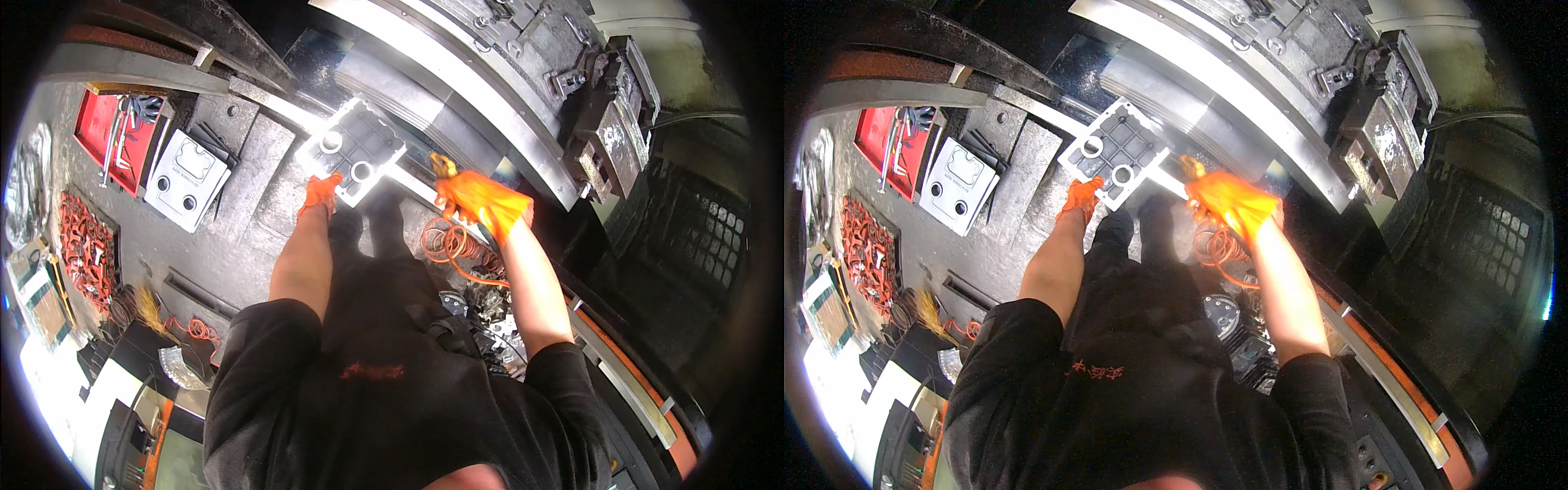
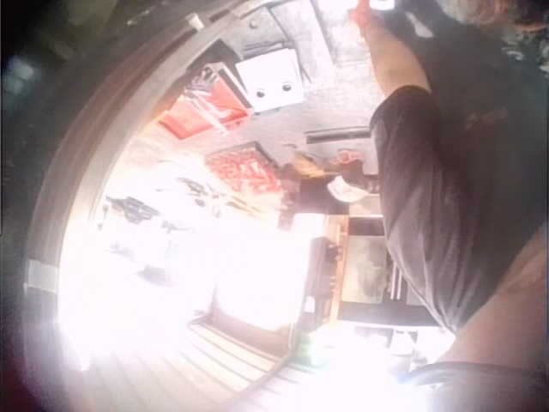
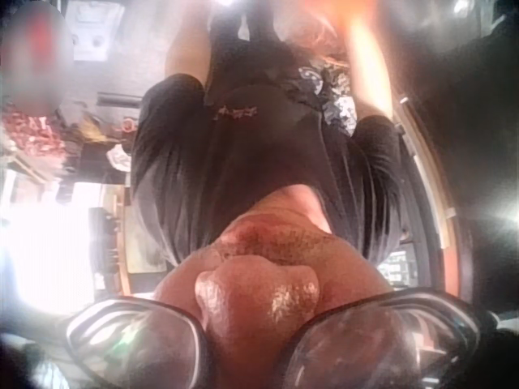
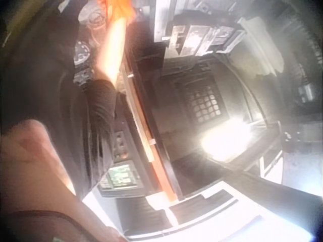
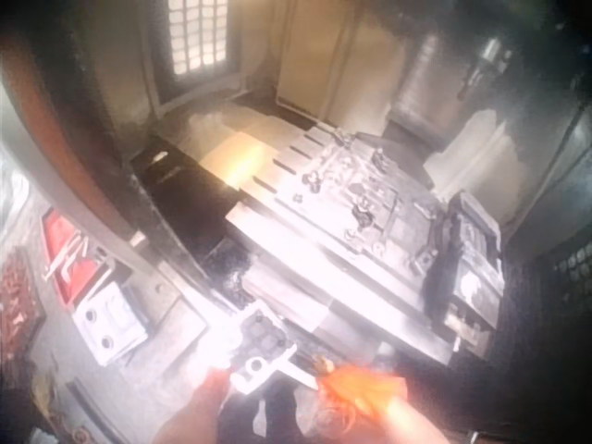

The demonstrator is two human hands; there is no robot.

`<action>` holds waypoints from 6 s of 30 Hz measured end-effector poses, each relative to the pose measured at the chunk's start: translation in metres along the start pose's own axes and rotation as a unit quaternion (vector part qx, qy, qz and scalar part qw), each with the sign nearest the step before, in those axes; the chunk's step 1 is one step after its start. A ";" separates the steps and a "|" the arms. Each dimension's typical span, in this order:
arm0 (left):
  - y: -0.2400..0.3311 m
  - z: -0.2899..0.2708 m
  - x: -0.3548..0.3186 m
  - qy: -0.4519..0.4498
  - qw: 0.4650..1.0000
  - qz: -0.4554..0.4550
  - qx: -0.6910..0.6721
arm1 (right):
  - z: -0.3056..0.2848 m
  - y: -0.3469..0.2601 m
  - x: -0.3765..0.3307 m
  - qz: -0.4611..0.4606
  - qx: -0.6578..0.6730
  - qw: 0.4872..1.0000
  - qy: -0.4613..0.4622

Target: The person cleans a metal plate with a cloth and air nozzle, then places it on a machine bed and secures it with bolts using a wrench. The person then cleans another metal plate and places it on the machine bed.

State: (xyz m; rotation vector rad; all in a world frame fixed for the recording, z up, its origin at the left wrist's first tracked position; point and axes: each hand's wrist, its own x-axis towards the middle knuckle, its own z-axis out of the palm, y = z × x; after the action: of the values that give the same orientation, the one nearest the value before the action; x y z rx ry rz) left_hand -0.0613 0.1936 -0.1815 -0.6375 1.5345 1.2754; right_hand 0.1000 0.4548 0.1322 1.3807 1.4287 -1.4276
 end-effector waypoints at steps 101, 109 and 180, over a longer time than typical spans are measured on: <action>0.233 -0.013 -0.229 0.010 0.552 0.404 0.730 | 0.011 0.211 -0.175 0.042 0.225 0.816 0.531; 0.258 0.027 -0.333 -0.180 0.335 0.436 0.816 | 0.040 0.051 -0.070 -0.281 0.163 0.934 0.148; 0.565 0.439 -0.021 -0.175 0.659 0.352 0.641 | -0.363 -0.236 0.145 -0.160 0.012 0.900 0.405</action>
State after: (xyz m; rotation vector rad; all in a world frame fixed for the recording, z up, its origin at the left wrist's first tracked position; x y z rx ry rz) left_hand -0.3843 0.7717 0.0914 1.1572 1.9048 0.4083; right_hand -0.0799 0.8743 0.1111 1.9475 2.2464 -1.0743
